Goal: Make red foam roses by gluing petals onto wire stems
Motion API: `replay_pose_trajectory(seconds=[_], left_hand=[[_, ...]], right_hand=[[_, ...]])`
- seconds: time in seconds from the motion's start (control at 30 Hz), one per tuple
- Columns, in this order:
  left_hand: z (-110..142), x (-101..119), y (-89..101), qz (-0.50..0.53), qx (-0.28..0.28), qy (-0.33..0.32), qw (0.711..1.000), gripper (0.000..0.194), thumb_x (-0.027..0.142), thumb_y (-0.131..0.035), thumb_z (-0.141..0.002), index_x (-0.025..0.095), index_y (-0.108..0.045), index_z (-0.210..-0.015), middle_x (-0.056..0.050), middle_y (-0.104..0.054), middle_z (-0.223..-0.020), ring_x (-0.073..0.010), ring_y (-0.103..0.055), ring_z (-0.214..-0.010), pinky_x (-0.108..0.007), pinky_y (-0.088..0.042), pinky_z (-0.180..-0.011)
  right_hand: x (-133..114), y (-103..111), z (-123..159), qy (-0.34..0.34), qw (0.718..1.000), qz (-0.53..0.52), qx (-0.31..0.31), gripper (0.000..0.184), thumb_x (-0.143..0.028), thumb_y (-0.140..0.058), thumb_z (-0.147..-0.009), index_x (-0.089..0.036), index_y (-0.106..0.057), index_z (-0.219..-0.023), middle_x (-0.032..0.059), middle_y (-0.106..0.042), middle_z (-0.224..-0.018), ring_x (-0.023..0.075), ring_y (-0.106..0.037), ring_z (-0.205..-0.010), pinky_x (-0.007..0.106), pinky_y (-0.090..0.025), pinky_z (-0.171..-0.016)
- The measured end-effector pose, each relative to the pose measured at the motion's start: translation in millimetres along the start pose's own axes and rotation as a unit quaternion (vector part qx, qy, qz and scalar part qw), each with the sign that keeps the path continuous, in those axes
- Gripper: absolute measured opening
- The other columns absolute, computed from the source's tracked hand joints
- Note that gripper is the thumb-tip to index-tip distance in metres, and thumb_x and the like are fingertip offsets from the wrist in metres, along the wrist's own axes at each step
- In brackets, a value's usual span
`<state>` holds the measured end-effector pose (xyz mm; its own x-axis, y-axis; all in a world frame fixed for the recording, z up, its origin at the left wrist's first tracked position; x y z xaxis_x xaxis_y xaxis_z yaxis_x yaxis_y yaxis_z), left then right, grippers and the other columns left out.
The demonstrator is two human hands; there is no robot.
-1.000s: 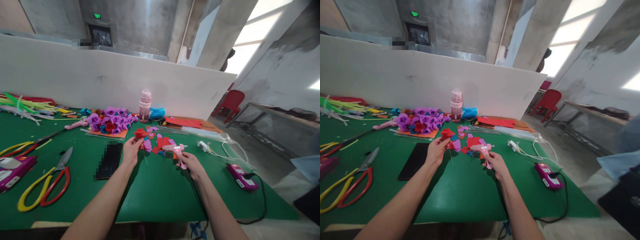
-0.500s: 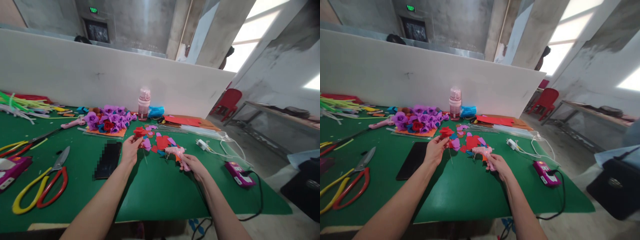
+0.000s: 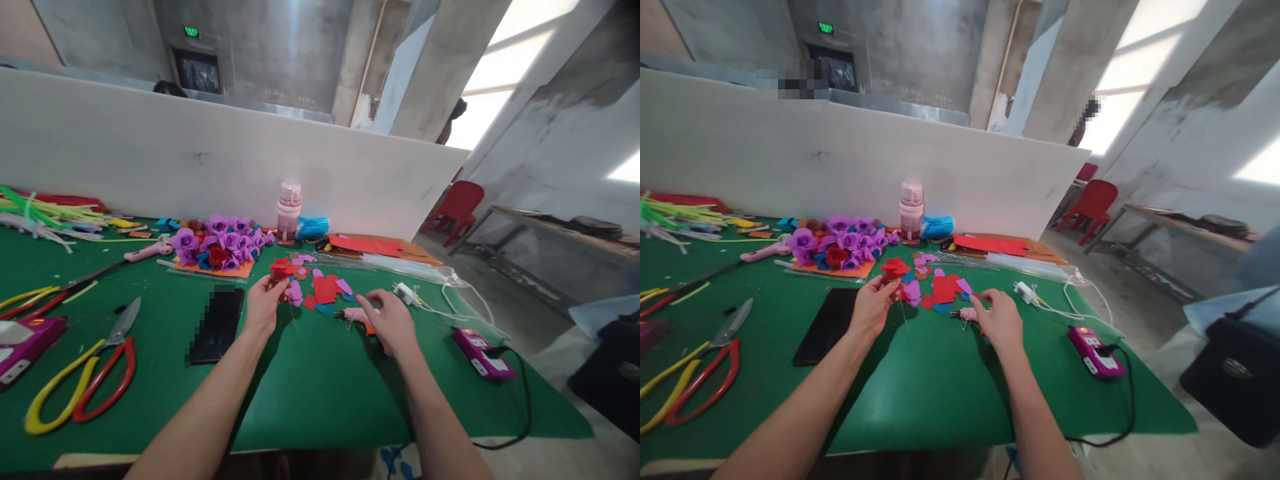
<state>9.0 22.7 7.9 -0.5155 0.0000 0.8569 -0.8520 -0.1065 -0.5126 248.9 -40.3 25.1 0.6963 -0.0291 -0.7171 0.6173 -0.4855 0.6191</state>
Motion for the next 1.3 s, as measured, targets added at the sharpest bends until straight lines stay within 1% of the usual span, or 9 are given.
replay_pose_trajectory(seconds=[0.1,0.17,0.27,0.4,0.53,0.77,1.0,1.2,1.3], left_hand=[[-1,-1,0.9,-0.008,0.002,0.003,1.0,0.037,0.027,-0.08,-0.051,0.011,-0.065,-0.08,-0.002,-0.066,-0.061,-0.0064,-0.052,-0.047,-0.02,-0.039,-0.049],[-2,-1,2.2,-0.01,0.003,0.004,1.0,0.038,0.027,-0.081,-0.05,0.011,-0.065,-0.08,-0.001,-0.066,-0.061,-0.0072,-0.053,-0.048,-0.02,-0.041,-0.05],[-3,-1,4.1,-0.007,0.001,0.004,1.0,0.038,0.027,-0.082,-0.049,0.012,-0.065,-0.08,-0.001,-0.066,-0.064,-0.0078,-0.055,-0.051,-0.02,-0.041,-0.051],[-4,-3,4.4,-0.019,0.0,0.004,1.0,0.038,0.027,-0.081,-0.05,0.012,-0.066,-0.081,-0.002,-0.067,-0.07,-0.0078,-0.056,-0.054,-0.019,-0.041,-0.052],[-3,-4,2.1,-0.029,0.002,0.016,0.999,0.036,0.026,-0.081,-0.051,0.012,-0.066,-0.08,-0.002,-0.068,-0.069,-0.0072,-0.054,-0.053,-0.019,-0.04,-0.052],[-4,-7,2.4,-0.043,-0.004,0.012,0.999,0.036,0.026,-0.081,-0.051,0.012,-0.068,-0.082,-0.003,-0.069,-0.071,-0.0086,-0.058,-0.057,-0.019,-0.041,-0.054],[-4,-8,2.1,-0.06,-0.003,-0.001,0.998,0.037,0.029,-0.081,-0.051,0.014,-0.067,-0.081,-0.004,-0.07,-0.074,-0.0109,-0.06,-0.061,-0.021,-0.043,-0.057],[-4,-6,2.9,-0.089,0.01,-0.028,0.996,0.031,0.029,-0.078,-0.053,0.014,-0.067,-0.078,-0.002,-0.069,-0.069,-0.0095,-0.057,-0.055,-0.02,-0.042,-0.055],[-5,-6,7.0,-0.145,0.028,-0.063,0.987,0.024,0.026,-0.075,-0.057,0.015,-0.066,-0.077,0.002,-0.063,-0.059,-0.0081,-0.052,-0.051,-0.019,-0.04,-0.052]], right_hand=[[-38,-48,-12,-0.037,0.962,-0.263,-0.065,0.026,-0.045,-0.061,-0.069,-0.02,-0.066,-0.075,0.0043,-0.067,-0.08,0.0181,-0.058,-0.078,0.029,-0.045,-0.07],[-57,-88,-14,-0.144,0.879,-0.43,-0.149,0.024,-0.041,-0.068,-0.062,-0.019,-0.066,-0.072,0.0027,-0.067,-0.074,0.0154,-0.058,-0.069,0.027,-0.045,-0.064],[-75,-129,-9,-0.167,0.833,-0.488,-0.198,0.027,-0.042,-0.067,-0.06,-0.018,-0.066,-0.073,0.0025,-0.066,-0.064,0.0156,-0.06,-0.059,0.029,-0.047,-0.059],[-76,-143,4,-0.163,0.754,-0.605,-0.199,0.029,-0.034,-0.07,-0.058,-0.02,-0.068,-0.084,0.0019,-0.071,-0.074,0.0162,-0.064,-0.065,0.03,-0.05,-0.064],[-68,-136,7,-0.145,0.737,-0.632,-0.192,0.027,-0.032,-0.069,-0.062,-0.021,-0.068,-0.087,0.0027,-0.072,-0.083,0.0171,-0.065,-0.074,0.03,-0.051,-0.07],[-69,-134,6,-0.166,0.746,-0.61,-0.208,0.025,-0.027,-0.068,-0.061,-0.02,-0.069,-0.084,0.001,-0.071,-0.078,0.0136,-0.064,-0.067,0.026,-0.049,-0.07],[-72,-134,8,-0.126,0.771,-0.594,-0.191,0.024,-0.026,-0.065,-0.062,-0.021,-0.068,-0.085,0.0006,-0.07,-0.08,0.0141,-0.063,-0.068,0.026,-0.049,-0.069],[-71,-136,12,-0.057,0.832,-0.529,-0.155,0.025,-0.024,-0.058,-0.07,-0.022,-0.069,-0.092,0.0026,-0.07,-0.091,0.0188,-0.062,-0.087,0.031,-0.049,-0.081],[-74,-134,18,0.018,0.894,-0.43,-0.124,0.026,-0.022,-0.052,-0.076,-0.022,-0.068,-0.096,0.0056,-0.066,-0.099,0.0203,-0.06,-0.091,0.033,-0.048,-0.082]])
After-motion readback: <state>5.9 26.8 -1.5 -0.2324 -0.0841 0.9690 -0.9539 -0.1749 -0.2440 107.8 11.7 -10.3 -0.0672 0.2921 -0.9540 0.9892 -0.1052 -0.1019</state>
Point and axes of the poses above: each hand's wrist, its own z-axis away from the middle knuckle, its own y-axis out of the back of the hand, x = y × z, the point moved 2 cm from there along -z, towards the middle knuckle
